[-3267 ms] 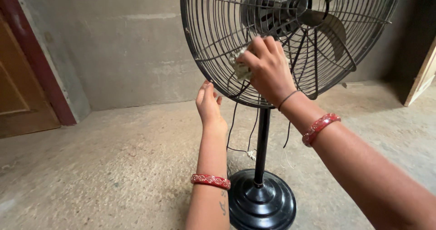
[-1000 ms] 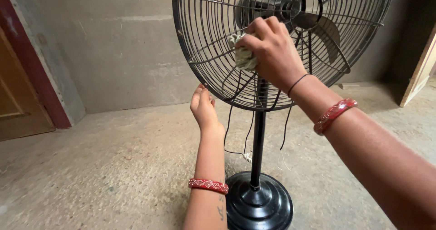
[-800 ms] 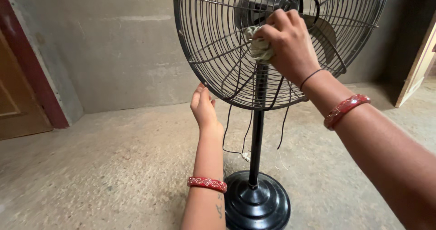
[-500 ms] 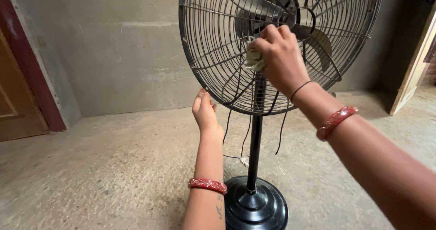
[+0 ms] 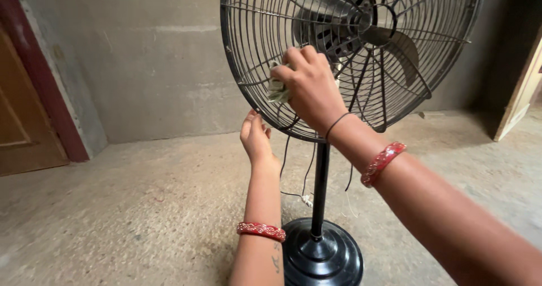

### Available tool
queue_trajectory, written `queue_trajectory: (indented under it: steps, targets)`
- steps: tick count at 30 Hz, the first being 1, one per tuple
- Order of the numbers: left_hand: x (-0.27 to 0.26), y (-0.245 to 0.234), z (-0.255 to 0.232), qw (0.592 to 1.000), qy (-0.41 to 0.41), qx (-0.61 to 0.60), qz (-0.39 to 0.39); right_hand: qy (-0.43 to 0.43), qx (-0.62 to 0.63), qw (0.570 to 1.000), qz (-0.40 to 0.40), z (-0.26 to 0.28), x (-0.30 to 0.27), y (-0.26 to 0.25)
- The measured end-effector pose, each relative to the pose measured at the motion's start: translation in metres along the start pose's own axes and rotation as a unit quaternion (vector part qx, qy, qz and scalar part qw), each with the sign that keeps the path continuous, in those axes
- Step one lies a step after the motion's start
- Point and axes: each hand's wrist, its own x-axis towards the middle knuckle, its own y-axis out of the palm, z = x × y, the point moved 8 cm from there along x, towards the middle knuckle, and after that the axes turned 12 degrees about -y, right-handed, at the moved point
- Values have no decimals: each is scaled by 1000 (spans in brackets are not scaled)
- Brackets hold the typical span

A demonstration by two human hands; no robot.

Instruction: The person wipes the front metal cage of a standing electric fan using a light-colored cloth. They rotate the fan head by hand to reach different sections and continue wiping the cage bars and central hub area throughout the clip.

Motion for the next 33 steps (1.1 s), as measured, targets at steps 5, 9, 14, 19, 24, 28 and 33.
queue_trajectory:
  steps: [5, 9, 14, 19, 24, 28, 33]
  targets:
    - [-3, 0, 3, 999, -27, -19, -7, -22, -14, 999, 20, 21, 20, 12]
    - [0, 0, 3, 1000, -16, -3, 6, -35, -36, 998, 47, 28, 29, 21]
    - [9, -1, 5, 1000, 9, -15, 12, -59, 24, 998, 8, 21, 24, 13]
    - [6, -6, 7, 1000, -13, -21, -2, -68, 25, 997, 24, 12, 17, 8]
    - [2, -2, 3, 1000, -8, -13, -5, -66, 22, 998, 1, 3, 9, 2]
    - [0, 1, -3, 1000, 15, -12, 6, -49, 17, 999, 1, -7, 4, 1]
    - [-5, 0, -6, 1000, 13, -12, 15, -32, -13, 999, 25, -24, -5, -7]
